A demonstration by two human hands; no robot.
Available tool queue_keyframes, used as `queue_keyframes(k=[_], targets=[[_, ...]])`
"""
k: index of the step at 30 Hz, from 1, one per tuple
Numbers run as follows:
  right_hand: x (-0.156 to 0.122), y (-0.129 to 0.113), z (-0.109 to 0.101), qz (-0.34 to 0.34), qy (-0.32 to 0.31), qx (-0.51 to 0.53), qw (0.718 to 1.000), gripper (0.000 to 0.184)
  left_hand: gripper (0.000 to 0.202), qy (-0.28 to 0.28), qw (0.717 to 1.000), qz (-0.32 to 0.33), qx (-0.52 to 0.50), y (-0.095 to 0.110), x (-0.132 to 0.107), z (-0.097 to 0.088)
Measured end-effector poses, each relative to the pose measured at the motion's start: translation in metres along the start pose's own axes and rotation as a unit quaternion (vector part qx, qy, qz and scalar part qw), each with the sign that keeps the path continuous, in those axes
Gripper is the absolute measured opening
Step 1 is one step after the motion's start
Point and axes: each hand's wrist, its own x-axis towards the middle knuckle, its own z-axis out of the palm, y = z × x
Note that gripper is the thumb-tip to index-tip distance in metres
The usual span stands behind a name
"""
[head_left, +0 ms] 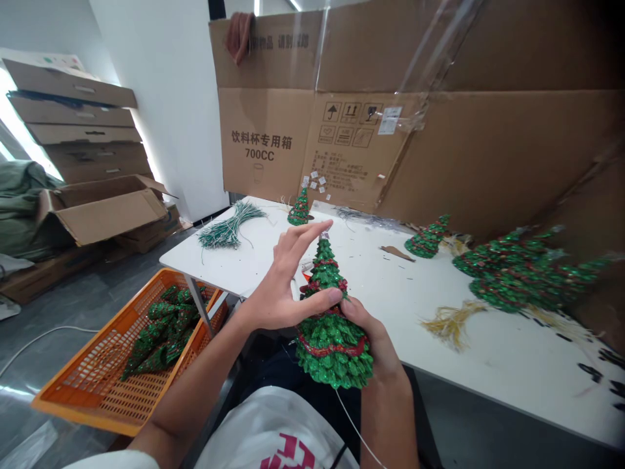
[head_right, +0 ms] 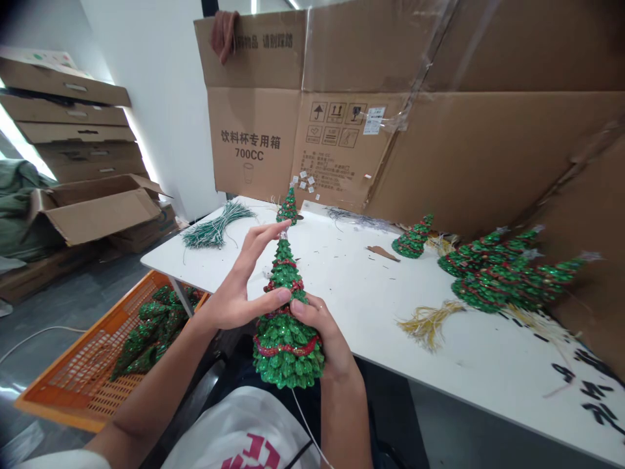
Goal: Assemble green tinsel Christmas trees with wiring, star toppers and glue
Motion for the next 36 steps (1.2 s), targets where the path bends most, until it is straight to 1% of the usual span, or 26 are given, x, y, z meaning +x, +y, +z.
queue_keyframes(k=[3, 6, 8, 11, 14, 20, 24, 28, 31, 36], targets=[[-0.002, -0.002, -0.002, 0.004, 0.003, -0.007, 1.0, 0.038, 0.102, -0.055, 0.998, 0.023, 0.015, -0.005, 0.0, -0.014], [-0.004, -0.004, -0.004, 0.009, -0.003, -0.006, 1.0, 0.034, 0.11, -0.091, 0.995, 0.039, 0.025, -0.006, 0.0, -0.024], [-0.004, -0.005, -0.006, 0.011, -0.006, -0.005, 1.0, 0.032, 0.116, -0.105, 0.993, 0.042, 0.029, -0.006, 0.0, -0.026], [-0.004, -0.006, -0.008, 0.025, -0.014, 0.0, 1.0, 0.034, 0.129, -0.115, 0.991, 0.047, 0.042, -0.005, 0.0, -0.025], [-0.003, -0.006, -0.009, 0.03, -0.014, 0.0, 0.999, 0.04, 0.135, -0.119, 0.99, 0.05, 0.051, -0.006, 0.0, -0.023], [-0.003, -0.006, -0.011, 0.027, -0.011, -0.012, 1.0, 0.046, 0.131, -0.118, 0.991, 0.052, 0.034, -0.006, 0.0, -0.021], [0.0, -0.003, -0.014, 0.023, -0.023, -0.007, 0.999, 0.05, 0.129, -0.091, 0.994, 0.051, 0.009, -0.008, 0.0, -0.018], [0.0, 0.0, -0.013, 0.024, -0.031, 0.007, 0.999, 0.05, 0.127, -0.067, 0.996, 0.063, -0.013, -0.012, 0.001, -0.013], [-0.002, -0.001, -0.009, 0.024, -0.019, 0.015, 0.999, 0.047, 0.128, -0.056, 0.995, 0.076, -0.016, -0.014, 0.001, -0.011], [-0.004, -0.001, -0.004, 0.027, 0.011, 0.013, 0.999, 0.048, 0.128, -0.058, 0.995, 0.074, -0.022, -0.019, 0.0, -0.01]])
